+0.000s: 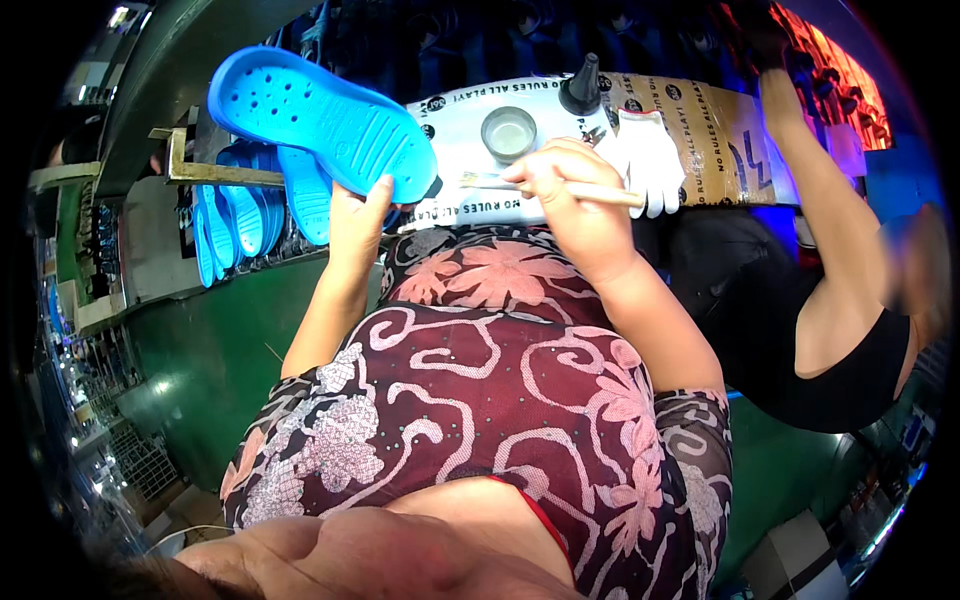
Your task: The person wipes with a tissue, then picks up shoe soles, applies glue to each one using a brush, and places them onto an overhead conveyor belt.
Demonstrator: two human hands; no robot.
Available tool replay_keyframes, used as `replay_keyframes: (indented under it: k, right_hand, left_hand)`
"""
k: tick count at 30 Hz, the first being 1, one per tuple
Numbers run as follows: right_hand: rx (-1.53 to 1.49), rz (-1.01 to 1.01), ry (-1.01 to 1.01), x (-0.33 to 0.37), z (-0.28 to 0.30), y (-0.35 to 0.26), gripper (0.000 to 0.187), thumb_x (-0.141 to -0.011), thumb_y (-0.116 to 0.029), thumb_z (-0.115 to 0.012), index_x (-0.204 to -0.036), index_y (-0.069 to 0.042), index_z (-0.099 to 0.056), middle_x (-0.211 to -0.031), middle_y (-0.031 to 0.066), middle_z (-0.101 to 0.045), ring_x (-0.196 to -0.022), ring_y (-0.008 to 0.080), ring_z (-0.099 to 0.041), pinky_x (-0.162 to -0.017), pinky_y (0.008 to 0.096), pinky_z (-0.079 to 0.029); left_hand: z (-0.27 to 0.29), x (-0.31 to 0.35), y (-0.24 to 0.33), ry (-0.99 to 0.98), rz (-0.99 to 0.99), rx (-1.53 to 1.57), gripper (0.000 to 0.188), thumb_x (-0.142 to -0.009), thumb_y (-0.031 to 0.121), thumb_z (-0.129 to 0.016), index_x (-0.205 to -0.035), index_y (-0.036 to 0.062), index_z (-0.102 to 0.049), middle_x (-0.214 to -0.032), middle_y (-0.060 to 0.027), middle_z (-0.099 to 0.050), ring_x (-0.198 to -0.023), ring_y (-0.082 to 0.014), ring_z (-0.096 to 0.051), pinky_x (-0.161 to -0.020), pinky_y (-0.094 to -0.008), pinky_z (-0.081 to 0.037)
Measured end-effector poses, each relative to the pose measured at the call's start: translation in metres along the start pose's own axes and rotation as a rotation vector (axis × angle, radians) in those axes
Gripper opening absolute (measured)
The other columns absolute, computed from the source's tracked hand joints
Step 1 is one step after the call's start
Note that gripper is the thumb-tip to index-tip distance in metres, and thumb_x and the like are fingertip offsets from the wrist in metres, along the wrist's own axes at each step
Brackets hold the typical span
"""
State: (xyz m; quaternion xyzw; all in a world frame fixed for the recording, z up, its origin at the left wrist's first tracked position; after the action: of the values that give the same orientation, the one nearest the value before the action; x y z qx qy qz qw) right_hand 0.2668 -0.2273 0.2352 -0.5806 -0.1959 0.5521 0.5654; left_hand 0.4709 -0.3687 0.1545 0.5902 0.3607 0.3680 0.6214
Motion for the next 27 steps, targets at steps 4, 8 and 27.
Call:
replay_keyframes:
  k: [4,8,27]
  right_hand:
    - [0.180,0.137,-0.079,-0.001,-0.012,-0.011,0.024,-0.089,-0.017,-0.051,-0.074,-0.003,-0.065,-0.066,0.0052,-0.060,-0.067,0.0184,-0.054,-0.087,0.0373,-0.038]
    - [0.234,0.232,-0.045,-0.003,-0.018,-0.009,0.019,-0.085,-0.016,-0.056,-0.071,-0.005,-0.064,-0.063,0.0037,-0.057,-0.061,0.0194,-0.051,-0.075,0.0358,-0.037]
    - [0.432,0.335,-0.130,-0.007,-0.028,-0.008,0.012,-0.077,-0.017,-0.065,-0.069,-0.008,-0.063,-0.062,0.0016,-0.055,-0.064,0.0203,-0.054,-0.084,0.0387,-0.039]
  left_hand:
    - [-0.015,0.003,0.017,0.003,-0.055,-0.115,0.036,-0.081,0.010,-0.059,-0.112,-0.0048,-0.049,-0.098,-0.0124,-0.061,-0.086,-0.0169,-0.059,-0.078,-0.0295,-0.047]
    - [-0.024,0.008,0.032,0.058,-0.159,-0.198,0.034,-0.078,0.009,-0.060,-0.107,-0.0044,-0.050,-0.092,-0.0133,-0.063,-0.081,-0.0170,-0.060,-0.074,-0.0295,-0.048]
    - [-0.030,0.010,0.043,-0.011,-0.408,-0.361,0.040,-0.073,0.003,-0.060,-0.111,-0.0023,-0.049,-0.087,-0.0165,-0.065,-0.075,-0.0239,-0.065,-0.069,-0.0313,-0.049]
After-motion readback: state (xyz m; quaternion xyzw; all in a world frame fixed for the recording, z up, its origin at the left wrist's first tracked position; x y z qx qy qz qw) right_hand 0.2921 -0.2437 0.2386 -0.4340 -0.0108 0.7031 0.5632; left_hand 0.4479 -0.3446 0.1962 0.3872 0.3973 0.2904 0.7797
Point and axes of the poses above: each hand's wrist, its own x-axis away from the middle knuckle, its own z-axis out of the back of the hand, y = z × x, the point moved 6 cm from there along -x, towards the middle knuckle
